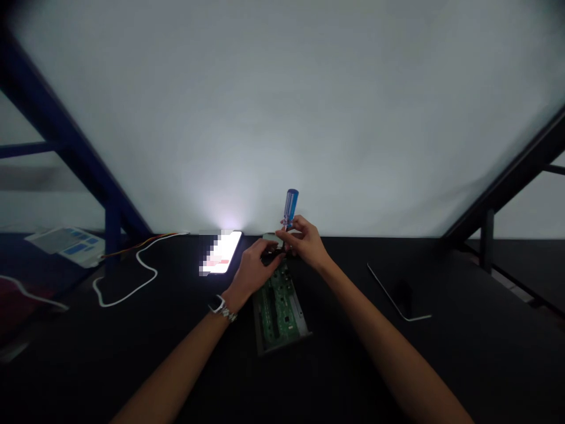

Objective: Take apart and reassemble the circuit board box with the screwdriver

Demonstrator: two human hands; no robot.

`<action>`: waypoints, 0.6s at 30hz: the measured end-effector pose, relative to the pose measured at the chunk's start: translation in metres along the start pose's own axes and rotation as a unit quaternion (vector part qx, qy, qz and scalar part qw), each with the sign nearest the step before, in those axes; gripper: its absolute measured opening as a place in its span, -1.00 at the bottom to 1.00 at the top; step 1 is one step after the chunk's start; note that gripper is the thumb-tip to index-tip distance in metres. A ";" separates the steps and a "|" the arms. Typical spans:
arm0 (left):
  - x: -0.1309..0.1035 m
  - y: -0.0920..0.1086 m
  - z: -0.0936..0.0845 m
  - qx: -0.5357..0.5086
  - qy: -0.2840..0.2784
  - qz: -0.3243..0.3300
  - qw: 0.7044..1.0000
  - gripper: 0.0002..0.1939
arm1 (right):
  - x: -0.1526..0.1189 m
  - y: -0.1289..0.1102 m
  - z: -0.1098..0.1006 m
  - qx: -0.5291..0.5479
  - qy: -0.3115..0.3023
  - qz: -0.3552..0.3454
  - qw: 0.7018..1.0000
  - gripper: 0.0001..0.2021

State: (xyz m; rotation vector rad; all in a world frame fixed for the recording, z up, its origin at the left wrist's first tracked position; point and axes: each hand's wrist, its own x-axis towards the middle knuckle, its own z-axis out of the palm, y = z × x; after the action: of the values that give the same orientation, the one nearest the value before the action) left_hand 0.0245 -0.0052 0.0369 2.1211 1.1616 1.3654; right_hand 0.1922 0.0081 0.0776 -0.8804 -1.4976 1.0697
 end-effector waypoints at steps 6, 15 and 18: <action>-0.028 0.006 -0.052 0.177 -0.074 -0.110 0.975 -0.52 | -0.014 0.019 -0.004 -0.007 0.035 0.016 0.999 -0.68; -0.053 0.027 -0.036 0.335 -0.239 -0.192 0.891 -0.61 | -0.018 -0.002 0.001 -0.051 0.146 -0.048 0.987 -0.64; -0.034 0.018 -0.032 0.350 -0.251 -0.177 0.885 -0.67 | -0.033 -0.009 -0.012 -0.089 0.148 -0.045 0.984 -0.66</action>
State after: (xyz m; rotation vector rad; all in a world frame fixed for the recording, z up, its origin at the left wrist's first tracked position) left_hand -0.0026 -0.0470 0.0440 2.3134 1.8495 0.1896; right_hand 0.2103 -0.0231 0.0765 -1.0378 -1.3802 0.7105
